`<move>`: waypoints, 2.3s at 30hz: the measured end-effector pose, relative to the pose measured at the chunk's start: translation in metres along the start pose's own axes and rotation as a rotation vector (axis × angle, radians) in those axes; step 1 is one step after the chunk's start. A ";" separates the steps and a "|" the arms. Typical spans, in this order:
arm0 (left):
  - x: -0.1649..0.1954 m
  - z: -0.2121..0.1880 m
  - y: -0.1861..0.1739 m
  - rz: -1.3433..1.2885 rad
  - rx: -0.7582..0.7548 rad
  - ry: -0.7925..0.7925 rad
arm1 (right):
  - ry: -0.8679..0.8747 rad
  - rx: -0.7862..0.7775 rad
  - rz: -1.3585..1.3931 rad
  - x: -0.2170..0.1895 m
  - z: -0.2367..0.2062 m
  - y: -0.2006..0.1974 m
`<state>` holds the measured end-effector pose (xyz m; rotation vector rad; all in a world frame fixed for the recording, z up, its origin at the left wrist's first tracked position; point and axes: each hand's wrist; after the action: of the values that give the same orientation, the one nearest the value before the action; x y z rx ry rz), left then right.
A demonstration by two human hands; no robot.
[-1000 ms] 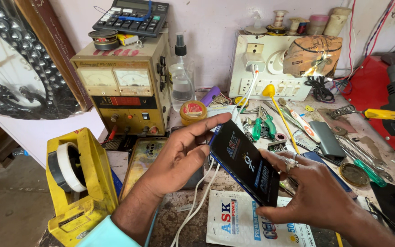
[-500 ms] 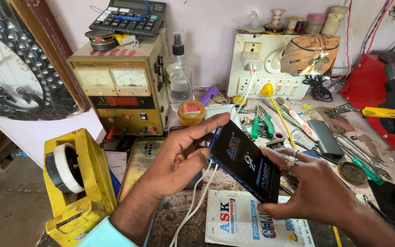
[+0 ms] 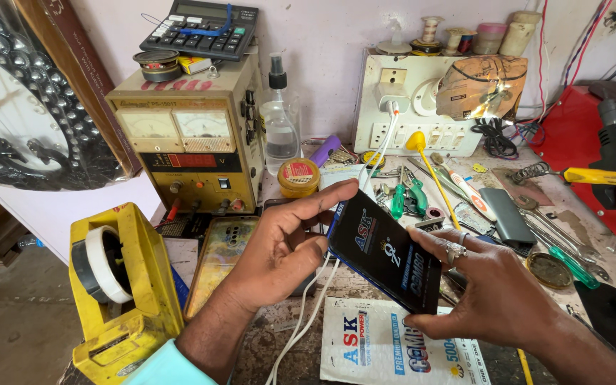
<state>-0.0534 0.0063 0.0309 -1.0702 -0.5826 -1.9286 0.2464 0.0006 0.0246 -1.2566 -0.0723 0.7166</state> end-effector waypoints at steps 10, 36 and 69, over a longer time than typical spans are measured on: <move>-0.007 0.001 -0.002 -0.007 0.015 -0.013 | 0.303 -0.166 -0.143 -0.016 0.007 -0.011; -0.028 0.013 0.017 -0.165 0.208 -0.104 | 0.220 -0.341 1.199 0.017 -0.001 0.028; -0.033 0.015 -0.014 -0.383 0.397 0.037 | 0.846 -0.069 -0.391 0.013 -0.029 -0.039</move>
<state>-0.0487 0.0397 0.0105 -0.7025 -1.1613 -2.0279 0.2868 -0.0220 0.0449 -1.4680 0.3461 -0.1856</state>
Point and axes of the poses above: each hand's wrist, its own z-axis towards the middle knuckle, its own y-axis out of the palm, x = y × z, and after that the axes turned 1 degree about -z, right-handed
